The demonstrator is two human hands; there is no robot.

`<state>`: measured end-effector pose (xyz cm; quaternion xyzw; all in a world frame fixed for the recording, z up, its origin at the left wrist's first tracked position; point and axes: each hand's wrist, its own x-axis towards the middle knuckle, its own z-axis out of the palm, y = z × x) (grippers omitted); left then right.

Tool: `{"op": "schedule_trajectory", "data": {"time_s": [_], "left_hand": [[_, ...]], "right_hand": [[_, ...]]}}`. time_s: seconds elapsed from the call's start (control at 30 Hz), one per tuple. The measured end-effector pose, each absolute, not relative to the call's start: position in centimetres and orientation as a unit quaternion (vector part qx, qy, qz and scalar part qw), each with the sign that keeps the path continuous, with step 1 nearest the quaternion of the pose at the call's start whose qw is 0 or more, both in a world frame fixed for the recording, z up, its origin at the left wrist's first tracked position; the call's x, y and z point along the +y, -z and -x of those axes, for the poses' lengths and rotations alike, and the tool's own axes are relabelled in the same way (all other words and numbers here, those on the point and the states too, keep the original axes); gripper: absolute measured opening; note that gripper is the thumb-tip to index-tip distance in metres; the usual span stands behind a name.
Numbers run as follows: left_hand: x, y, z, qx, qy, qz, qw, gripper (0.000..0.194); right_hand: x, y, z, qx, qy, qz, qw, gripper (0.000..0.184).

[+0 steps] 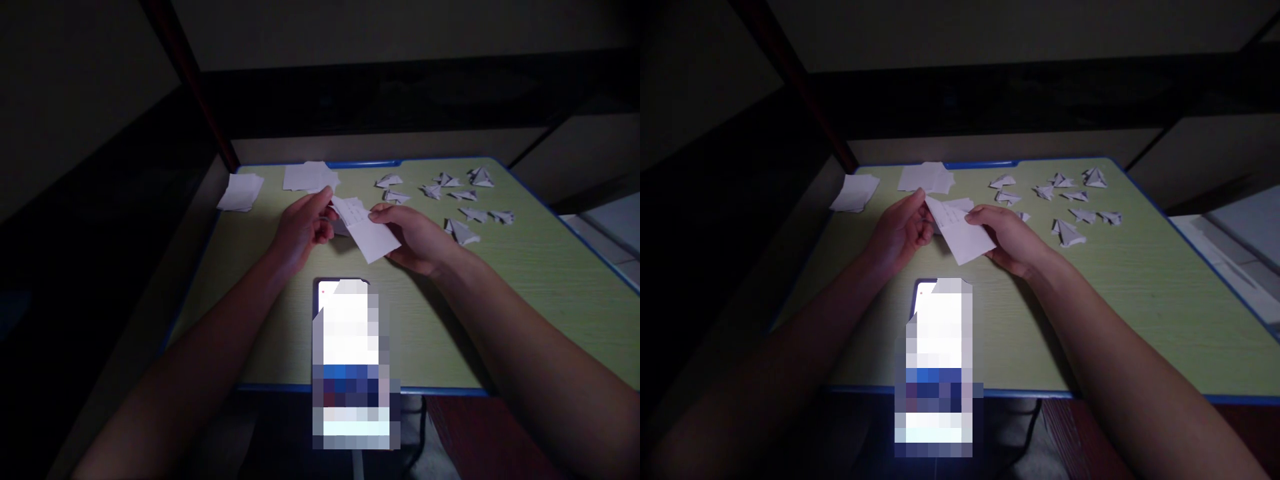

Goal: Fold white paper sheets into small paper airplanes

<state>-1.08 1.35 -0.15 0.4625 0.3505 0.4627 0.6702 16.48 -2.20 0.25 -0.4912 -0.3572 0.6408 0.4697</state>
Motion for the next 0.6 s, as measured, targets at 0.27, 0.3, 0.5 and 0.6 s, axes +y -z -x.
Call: {"op": "schedule_trajectory", "data": {"time_s": [0.27, 0.3, 0.5, 0.6], "left_hand": [[1.27, 0.46, 1.11, 0.377, -0.464, -0.475, 0.646, 0.016], [1.29, 0.49, 1.09, 0.38, -0.465, -0.478, 0.641, 0.016], [1.44, 0.63, 0.92, 0.392, -0.472, -0.477, 0.629, 0.015], [1.51, 0.76, 0.93, 0.393, -0.476, -0.475, 0.627, 0.015]], "right_hand": [[-2.19, -0.63, -16.63, -0.38, -0.606, 0.5, 0.488, 0.009], [-2.19, -0.69, -16.66, -0.382, -0.601, 0.501, 0.492, 0.008], [-2.17, -0.73, -16.81, -0.406, -0.587, 0.499, 0.492, 0.01], [-2.14, -0.71, -16.86, -0.415, -0.585, 0.498, 0.487, 0.01]]}}
